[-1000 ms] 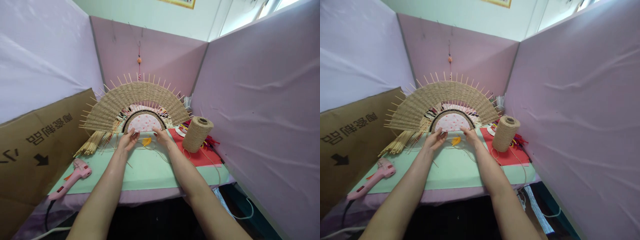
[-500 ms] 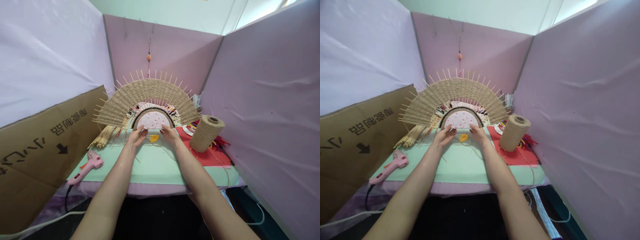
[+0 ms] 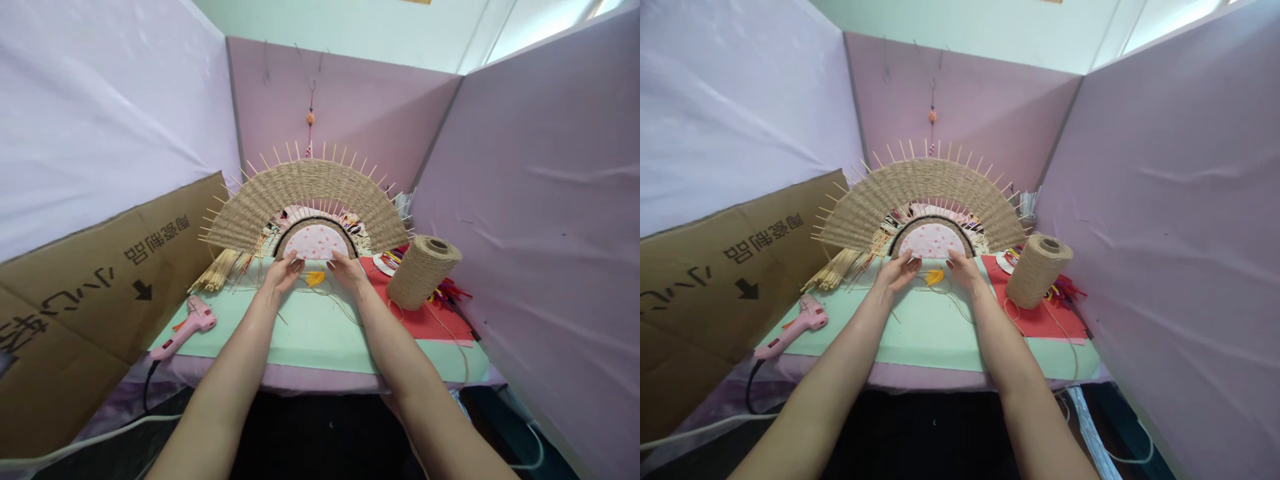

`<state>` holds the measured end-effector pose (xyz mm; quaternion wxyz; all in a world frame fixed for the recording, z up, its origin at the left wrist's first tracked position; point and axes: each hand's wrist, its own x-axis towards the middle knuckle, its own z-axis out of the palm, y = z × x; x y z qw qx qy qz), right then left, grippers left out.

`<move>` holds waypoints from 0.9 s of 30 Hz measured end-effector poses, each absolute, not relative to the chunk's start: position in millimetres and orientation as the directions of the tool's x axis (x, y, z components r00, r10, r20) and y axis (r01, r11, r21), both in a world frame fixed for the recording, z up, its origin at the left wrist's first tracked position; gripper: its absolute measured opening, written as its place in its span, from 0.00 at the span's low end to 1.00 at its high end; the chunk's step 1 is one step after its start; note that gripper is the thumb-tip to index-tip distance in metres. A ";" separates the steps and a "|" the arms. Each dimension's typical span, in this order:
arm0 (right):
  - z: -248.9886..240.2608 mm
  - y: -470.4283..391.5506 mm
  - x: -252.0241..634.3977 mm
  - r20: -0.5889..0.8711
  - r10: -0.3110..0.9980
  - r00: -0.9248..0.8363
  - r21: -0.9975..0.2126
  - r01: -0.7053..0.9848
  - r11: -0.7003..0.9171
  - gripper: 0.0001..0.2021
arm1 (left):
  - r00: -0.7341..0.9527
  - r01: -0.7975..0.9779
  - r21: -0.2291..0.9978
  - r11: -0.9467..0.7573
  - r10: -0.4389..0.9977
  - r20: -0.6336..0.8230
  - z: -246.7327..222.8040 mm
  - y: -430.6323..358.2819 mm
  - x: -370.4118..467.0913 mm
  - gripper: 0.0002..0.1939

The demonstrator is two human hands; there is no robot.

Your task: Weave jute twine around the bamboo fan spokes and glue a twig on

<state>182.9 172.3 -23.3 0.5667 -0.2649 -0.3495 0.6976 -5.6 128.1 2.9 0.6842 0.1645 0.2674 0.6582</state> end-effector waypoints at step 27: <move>-20.9 169.1 181.9 0.044 0.966 -0.255 -0.759 -0.637 -0.133 0.09 | -0.008 -0.813 0.578 0.063 0.993 -0.120 -0.9 128.8 -6.5 0.10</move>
